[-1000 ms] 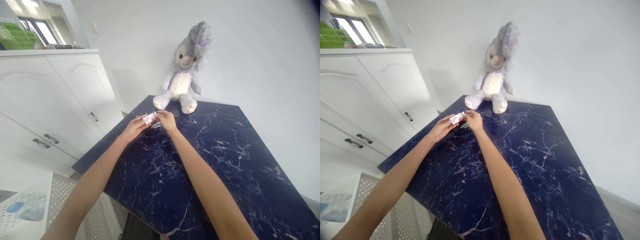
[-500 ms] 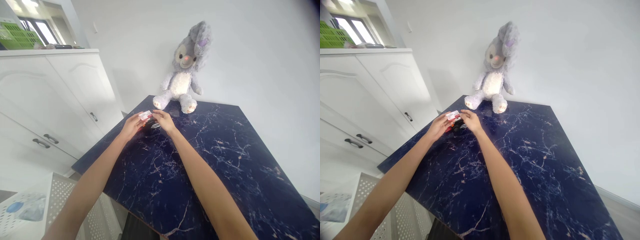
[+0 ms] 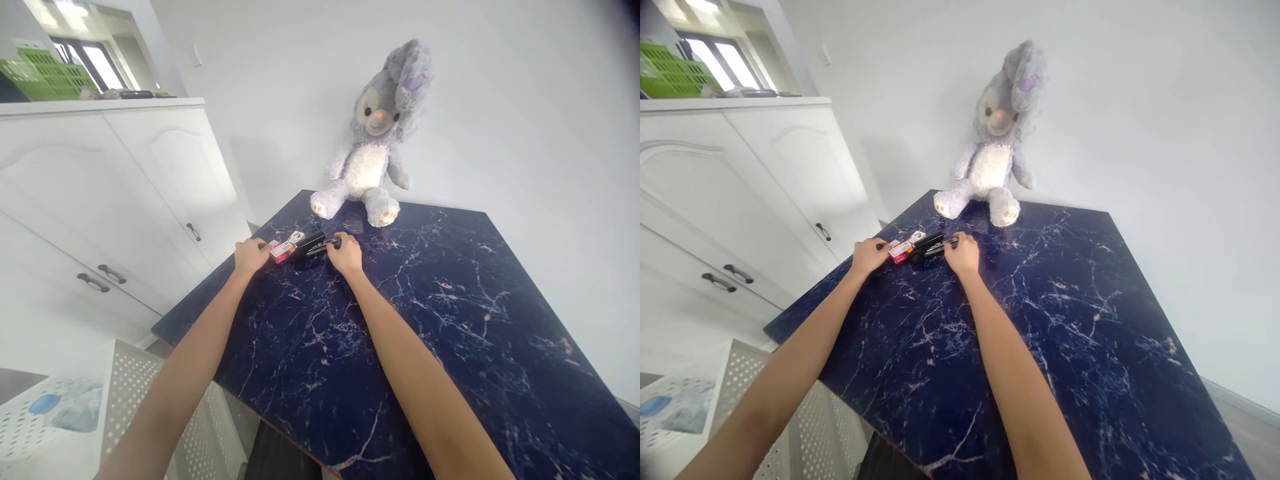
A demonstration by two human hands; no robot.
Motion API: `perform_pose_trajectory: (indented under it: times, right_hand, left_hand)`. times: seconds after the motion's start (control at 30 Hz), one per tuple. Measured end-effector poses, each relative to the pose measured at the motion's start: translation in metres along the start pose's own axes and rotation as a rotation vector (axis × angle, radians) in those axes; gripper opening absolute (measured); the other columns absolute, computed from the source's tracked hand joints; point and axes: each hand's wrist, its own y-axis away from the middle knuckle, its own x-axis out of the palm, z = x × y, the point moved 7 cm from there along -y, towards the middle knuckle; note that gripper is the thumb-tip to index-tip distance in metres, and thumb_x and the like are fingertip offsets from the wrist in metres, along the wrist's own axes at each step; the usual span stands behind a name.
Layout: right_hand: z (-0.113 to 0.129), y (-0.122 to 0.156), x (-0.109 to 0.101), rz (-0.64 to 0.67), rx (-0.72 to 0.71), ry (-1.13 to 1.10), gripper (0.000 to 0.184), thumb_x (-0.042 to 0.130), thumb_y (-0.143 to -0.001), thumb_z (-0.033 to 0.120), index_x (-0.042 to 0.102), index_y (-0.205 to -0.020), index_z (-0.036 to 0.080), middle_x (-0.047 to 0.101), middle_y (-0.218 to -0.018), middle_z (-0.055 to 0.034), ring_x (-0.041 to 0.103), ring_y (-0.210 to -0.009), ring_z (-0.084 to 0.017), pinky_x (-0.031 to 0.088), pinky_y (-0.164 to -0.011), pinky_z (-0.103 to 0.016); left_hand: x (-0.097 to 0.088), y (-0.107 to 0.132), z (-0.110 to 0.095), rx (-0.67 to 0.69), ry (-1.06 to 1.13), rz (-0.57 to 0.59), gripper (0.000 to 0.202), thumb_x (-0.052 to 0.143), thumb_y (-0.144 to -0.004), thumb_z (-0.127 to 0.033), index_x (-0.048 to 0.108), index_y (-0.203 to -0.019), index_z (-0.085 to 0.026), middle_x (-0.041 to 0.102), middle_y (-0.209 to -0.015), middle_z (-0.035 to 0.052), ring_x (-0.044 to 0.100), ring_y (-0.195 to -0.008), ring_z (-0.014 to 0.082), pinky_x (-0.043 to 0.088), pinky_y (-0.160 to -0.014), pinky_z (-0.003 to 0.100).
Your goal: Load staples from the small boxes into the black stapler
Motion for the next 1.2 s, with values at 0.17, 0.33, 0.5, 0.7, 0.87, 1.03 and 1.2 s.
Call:
perform_pose_trajectory:
  times: [0.17, 0.33, 0.5, 0.7, 0.87, 1.03, 1.2]
  right_hand:
    - [0.001, 0.001, -0.001, 0.012, 0.011, 0.009, 0.039, 0.059, -0.087, 0.026, 0.065, -0.123, 0.014, 0.07, -0.118, -0.0156, 0.065, -0.112, -0.031, 0.048, -0.103, -0.042]
    - [0.001, 0.002, 0.001, 0.027, -0.007, 0.029, 0.037, 0.058, -0.087, 0.023, 0.066, -0.122, 0.014, 0.069, -0.119, -0.0162, 0.065, -0.111, -0.031, 0.049, -0.102, -0.042]
    - [-0.001, 0.0, 0.003, 0.009, -0.024, 0.03, 0.038, 0.058, -0.086, 0.024, 0.066, -0.122, 0.014, 0.069, -0.117, -0.016, 0.065, -0.11, -0.032, 0.048, -0.102, -0.043]
    - [-0.001, 0.0, 0.005, 0.01, -0.036, 0.037, 0.039, 0.057, -0.085, 0.022, 0.065, -0.123, 0.013, 0.069, -0.118, -0.017, 0.065, -0.112, -0.032, 0.048, -0.104, -0.044]
    - [0.0, 0.001, 0.003, 0.013, -0.03, 0.025, 0.048, 0.055, -0.08, 0.015, 0.062, -0.128, 0.012, 0.069, -0.122, -0.0183, 0.065, -0.114, -0.033, 0.049, -0.102, -0.044]
    - [0.005, 0.001, 0.01, 0.1, -0.1, -0.003, 0.05, 0.059, -0.075, 0.011, 0.061, -0.125, 0.013, 0.071, -0.122, -0.0161, 0.065, -0.116, -0.032, 0.05, -0.104, -0.044]
    - [0.017, 0.008, 0.022, 0.282, -0.155, -0.201, 0.053, 0.062, -0.072, 0.01, 0.058, -0.124, 0.018, 0.073, -0.123, -0.0101, 0.069, -0.115, -0.025, 0.053, -0.101, -0.037]
  left_hand:
    - [0.016, 0.01, -0.042, 0.409, -0.139, 0.181, 0.024, 0.067, -0.085, -0.04, 0.08, -0.097, -0.023, 0.076, -0.117, 0.0104, 0.062, -0.12, 0.0338, 0.034, -0.115, 0.048]
    - [0.012, 0.015, -0.046, 0.412, -0.176, 0.249, 0.064, 0.077, -0.077, -0.04, 0.065, -0.137, -0.023, 0.078, -0.107, 0.0099, 0.055, -0.125, 0.0398, 0.041, -0.107, 0.049]
    - [0.004, 0.011, -0.04, 0.396, -0.219, 0.212, 0.052, 0.077, -0.076, -0.044, 0.071, -0.124, -0.024, 0.075, -0.117, 0.0091, 0.063, -0.112, 0.0349, 0.045, -0.1, 0.043]
    - [-0.009, 0.003, -0.02, 0.138, -0.394, 0.013, 0.034, 0.073, -0.081, -0.052, 0.072, -0.094, -0.02, 0.074, -0.099, 0.0137, 0.06, -0.108, 0.0392, 0.044, -0.095, 0.049]
    - [0.005, 0.022, -0.057, 0.442, -0.196, 0.025, 0.035, 0.066, -0.09, -0.047, 0.071, -0.112, -0.021, 0.071, -0.116, 0.013, 0.055, -0.121, 0.0363, 0.038, -0.107, 0.05]
    - [0.046, 0.041, -0.074, 0.56, -0.122, 0.262, 0.067, 0.082, -0.076, -0.036, 0.061, -0.139, -0.023, 0.066, -0.13, 0.0148, 0.049, -0.131, 0.0408, 0.036, -0.111, 0.051]
    - [0.051, 0.04, -0.07, 0.48, -0.102, 0.239, 0.063, 0.081, -0.076, -0.03, 0.063, -0.135, -0.022, 0.07, -0.123, 0.0137, 0.056, -0.12, 0.0398, 0.042, -0.103, 0.049]
